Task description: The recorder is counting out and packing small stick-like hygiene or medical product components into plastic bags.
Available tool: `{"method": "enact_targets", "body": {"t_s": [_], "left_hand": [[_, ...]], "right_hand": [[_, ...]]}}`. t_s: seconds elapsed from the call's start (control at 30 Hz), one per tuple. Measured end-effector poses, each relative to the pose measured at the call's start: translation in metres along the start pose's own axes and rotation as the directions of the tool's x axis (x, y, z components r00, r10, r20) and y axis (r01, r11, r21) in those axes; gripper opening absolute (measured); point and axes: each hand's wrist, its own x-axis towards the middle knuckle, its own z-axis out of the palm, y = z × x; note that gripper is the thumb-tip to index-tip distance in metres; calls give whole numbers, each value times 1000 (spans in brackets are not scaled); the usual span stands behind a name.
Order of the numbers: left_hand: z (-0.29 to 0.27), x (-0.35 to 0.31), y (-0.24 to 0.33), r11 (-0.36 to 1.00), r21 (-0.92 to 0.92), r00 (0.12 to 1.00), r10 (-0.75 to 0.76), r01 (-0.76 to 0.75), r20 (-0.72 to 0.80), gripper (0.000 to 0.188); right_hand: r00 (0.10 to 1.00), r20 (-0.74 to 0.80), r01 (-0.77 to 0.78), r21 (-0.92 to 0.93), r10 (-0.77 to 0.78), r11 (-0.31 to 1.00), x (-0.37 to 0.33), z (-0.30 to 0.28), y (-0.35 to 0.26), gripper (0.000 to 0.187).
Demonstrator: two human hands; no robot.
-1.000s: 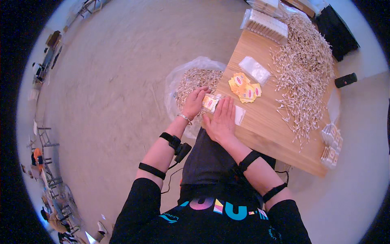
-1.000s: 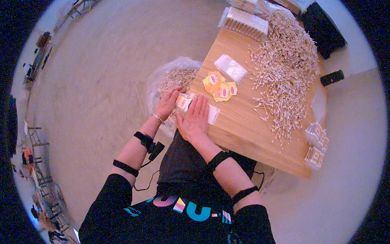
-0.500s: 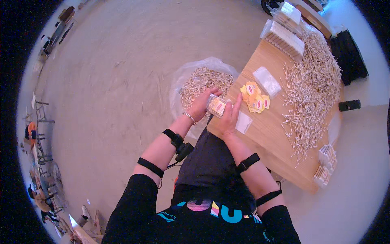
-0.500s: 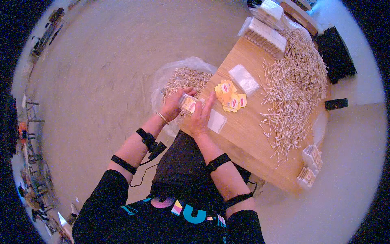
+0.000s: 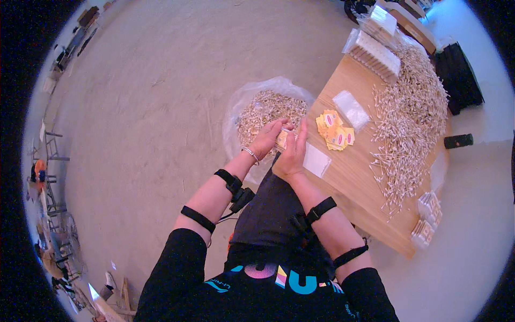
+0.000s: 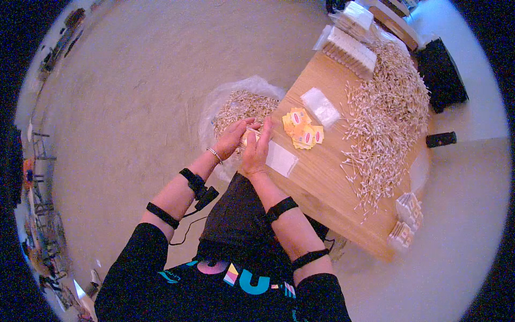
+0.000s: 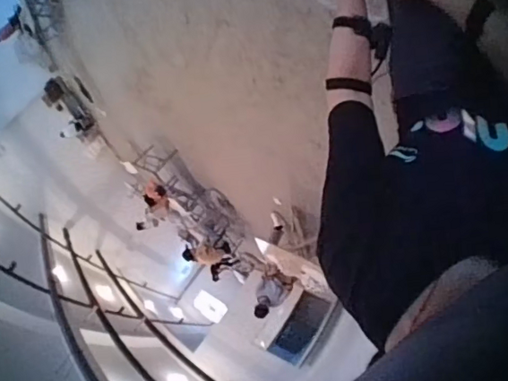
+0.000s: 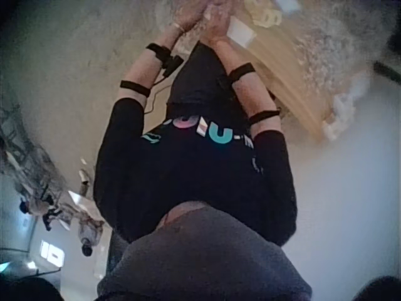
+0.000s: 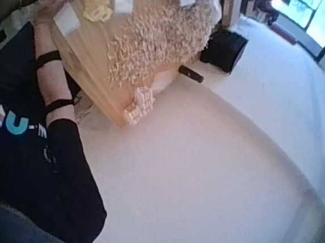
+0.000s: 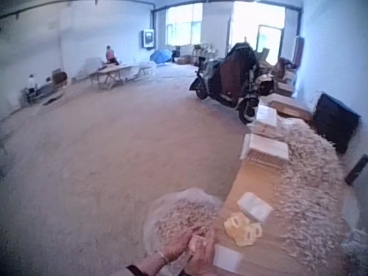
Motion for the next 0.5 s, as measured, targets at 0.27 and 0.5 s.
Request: {"method": "enact_targets", "body": {"t_s": [0.27, 0.5], "left_hand": [[0, 4, -4, 743, 669, 836, 352, 25, -422, 42], [78, -15, 1, 323, 817, 715, 683, -478, 149, 48]], "right_hand": [[957, -272, -81, -584, -100, 808, -5, -138, 18, 53], [709, -703, -690, -672, 61, 270, -56, -288, 21, 44]]}}
